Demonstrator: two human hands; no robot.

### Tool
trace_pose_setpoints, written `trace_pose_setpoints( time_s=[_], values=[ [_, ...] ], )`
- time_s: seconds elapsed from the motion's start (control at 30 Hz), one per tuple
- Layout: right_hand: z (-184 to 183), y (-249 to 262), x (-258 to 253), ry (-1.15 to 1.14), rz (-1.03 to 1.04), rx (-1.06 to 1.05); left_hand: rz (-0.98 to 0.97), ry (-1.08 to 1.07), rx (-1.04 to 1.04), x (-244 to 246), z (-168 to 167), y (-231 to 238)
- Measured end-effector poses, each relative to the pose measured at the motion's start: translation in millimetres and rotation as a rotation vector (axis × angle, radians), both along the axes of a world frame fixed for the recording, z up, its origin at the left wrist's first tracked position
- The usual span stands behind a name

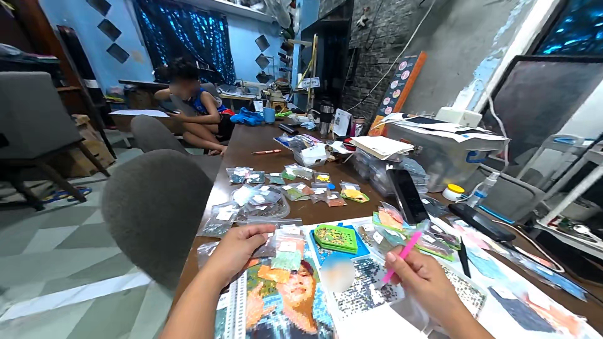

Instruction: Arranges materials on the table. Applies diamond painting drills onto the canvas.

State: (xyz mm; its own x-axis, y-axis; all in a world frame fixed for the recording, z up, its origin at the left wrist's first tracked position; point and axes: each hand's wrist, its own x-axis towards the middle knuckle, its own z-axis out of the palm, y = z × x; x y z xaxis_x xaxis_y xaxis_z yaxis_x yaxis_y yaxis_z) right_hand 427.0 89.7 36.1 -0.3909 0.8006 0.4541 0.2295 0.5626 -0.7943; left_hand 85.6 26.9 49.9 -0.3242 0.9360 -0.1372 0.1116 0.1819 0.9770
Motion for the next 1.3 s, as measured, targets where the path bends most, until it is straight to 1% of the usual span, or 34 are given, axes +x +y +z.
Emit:
trace_pose_setpoints(
  time_s=[0.1, 0.2, 0.33, 0.43, 0.5, 0.67, 0.83, 1.17, 1.3],
  values=[
    [5, -5, -8, 0.073, 0.038, -0.008, -0.012, 0.006, 0.000, 0, -1, -2],
    [16, -16, -26, 0.111, 0.147, -0.027, -0.048, 0.028, 0.029, -1, -3, -3],
    [28, -30, -60, 0.074, 0.323, 0.012, -0.071, 0.034, 0.043, 1, -4, -2],
    [25, -35, -85, 0.034, 0.447, 0.029, -0.072, 0.050, 0.015, 2, -3, -2],
    [19, -35, -96, 0.019, 0.482, 0.023, -0.073, 0.046, 0.015, 2, -3, -1],
    [5, -36, -99, 0.040, 0.427, -0.045, -0.069, 0.035, 0.011, 5, -1, -1],
    [-1, -35, -98, 0.049, 0.408, -0.063, -0.070, 0.046, 0.003, 4, -3, 1],
    [-13, -36, -107, 0.048, 0.437, 0.104, -0.066, 0.063, 0.008, 5, -3, 0],
    [-16, -37, -109, 0.048, 0.440, 0.111, -0.069, 0.072, 0.008, 5, -4, 0]
  ],
)
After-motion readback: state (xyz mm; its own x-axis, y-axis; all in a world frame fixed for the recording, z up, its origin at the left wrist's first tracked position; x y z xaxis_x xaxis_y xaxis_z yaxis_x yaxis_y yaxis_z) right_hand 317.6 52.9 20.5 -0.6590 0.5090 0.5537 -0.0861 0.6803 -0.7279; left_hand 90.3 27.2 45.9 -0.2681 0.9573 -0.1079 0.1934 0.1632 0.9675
